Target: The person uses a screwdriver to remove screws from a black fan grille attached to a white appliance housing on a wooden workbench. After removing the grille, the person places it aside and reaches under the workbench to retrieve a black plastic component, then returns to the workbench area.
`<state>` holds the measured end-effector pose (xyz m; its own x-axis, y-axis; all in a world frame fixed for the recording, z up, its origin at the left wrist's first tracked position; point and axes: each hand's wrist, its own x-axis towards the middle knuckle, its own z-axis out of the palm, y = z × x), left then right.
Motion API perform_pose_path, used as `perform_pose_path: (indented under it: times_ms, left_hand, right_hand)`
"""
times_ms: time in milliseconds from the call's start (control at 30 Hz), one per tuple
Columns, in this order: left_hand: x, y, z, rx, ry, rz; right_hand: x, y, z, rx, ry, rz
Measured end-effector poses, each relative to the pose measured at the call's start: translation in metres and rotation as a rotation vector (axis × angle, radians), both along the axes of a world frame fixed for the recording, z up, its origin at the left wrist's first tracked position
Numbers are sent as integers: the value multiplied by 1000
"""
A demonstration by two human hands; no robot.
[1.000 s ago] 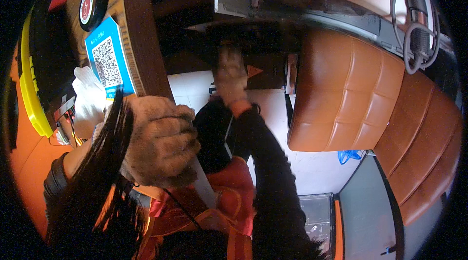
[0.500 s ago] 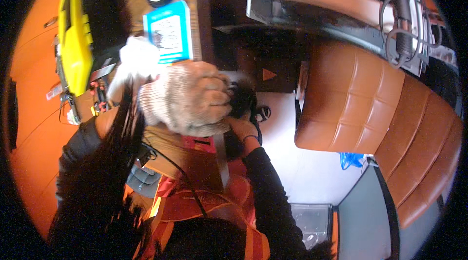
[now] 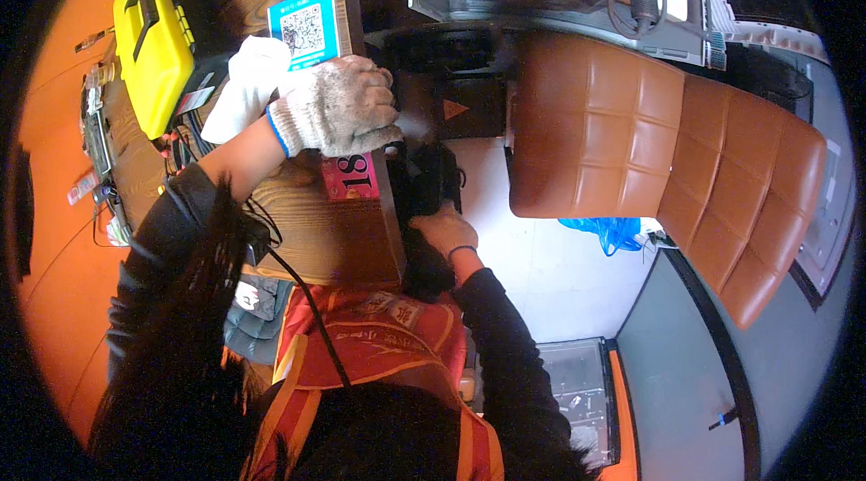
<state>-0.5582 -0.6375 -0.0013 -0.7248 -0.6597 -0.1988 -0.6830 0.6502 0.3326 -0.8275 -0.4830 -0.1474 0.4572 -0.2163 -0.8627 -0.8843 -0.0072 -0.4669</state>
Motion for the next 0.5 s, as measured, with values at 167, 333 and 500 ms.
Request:
perform_pose_path:
  times_ms: [167,333,500]
  left_hand:
    - [-3,-1,0,36,-42,8]
    - [-7,-2,2,35,-160,-12]
    - [-7,-4,3,34,-148,-12]
  right_hand:
    - [-19,-34,44,-56,11,-152]
    - [-21,-52,63,-299,-39,-65]
    - [-22,-79,66,-321,-105,-249]
